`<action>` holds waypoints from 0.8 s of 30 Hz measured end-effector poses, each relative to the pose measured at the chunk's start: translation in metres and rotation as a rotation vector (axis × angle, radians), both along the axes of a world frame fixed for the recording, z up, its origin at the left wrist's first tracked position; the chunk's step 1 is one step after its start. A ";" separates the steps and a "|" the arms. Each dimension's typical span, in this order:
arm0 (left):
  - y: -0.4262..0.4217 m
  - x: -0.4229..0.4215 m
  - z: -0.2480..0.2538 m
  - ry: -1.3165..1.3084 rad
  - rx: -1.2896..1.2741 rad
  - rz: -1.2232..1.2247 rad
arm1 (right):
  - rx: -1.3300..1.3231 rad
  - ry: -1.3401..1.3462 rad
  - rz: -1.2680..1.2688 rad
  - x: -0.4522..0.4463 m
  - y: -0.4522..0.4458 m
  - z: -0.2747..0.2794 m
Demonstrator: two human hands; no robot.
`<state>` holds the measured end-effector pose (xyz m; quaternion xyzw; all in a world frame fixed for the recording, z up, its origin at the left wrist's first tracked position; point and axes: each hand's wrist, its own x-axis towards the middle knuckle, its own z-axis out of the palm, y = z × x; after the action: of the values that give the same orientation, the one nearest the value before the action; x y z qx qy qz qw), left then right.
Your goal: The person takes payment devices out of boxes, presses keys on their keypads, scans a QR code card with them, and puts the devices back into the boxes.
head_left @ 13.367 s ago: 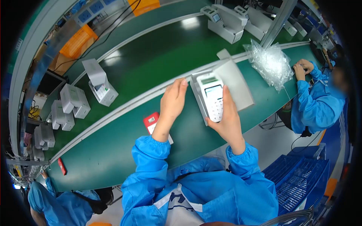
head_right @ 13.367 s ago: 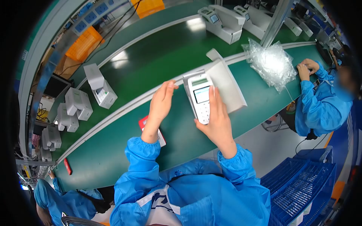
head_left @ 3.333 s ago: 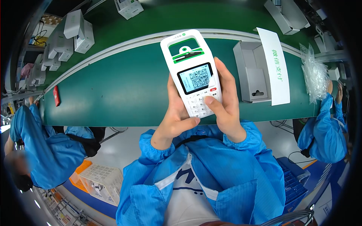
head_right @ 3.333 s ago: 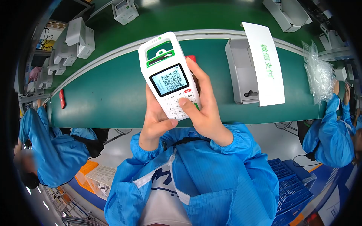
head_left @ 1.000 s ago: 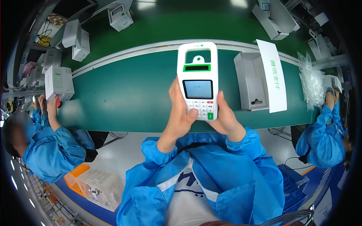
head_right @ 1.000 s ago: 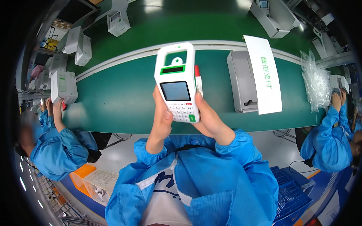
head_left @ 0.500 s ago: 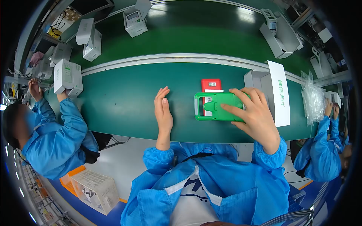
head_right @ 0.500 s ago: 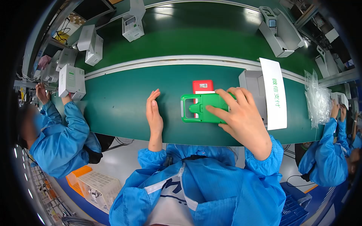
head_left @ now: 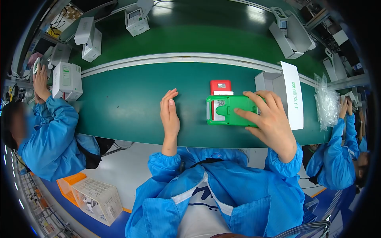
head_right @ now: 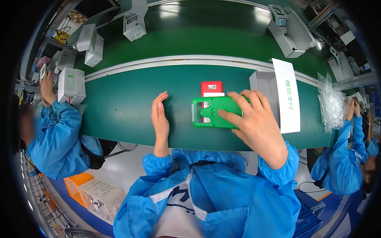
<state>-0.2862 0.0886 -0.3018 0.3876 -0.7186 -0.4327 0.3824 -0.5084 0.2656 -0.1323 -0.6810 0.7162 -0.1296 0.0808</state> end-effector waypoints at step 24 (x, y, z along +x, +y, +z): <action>0.001 0.001 0.005 0.021 0.031 -0.015 | -0.011 0.050 0.012 -0.005 0.005 0.031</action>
<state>-0.2854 0.0897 -0.2963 0.3834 -0.7106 -0.4508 0.3805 -0.5135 0.2705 -0.1011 -0.6889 0.7130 -0.1160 0.0599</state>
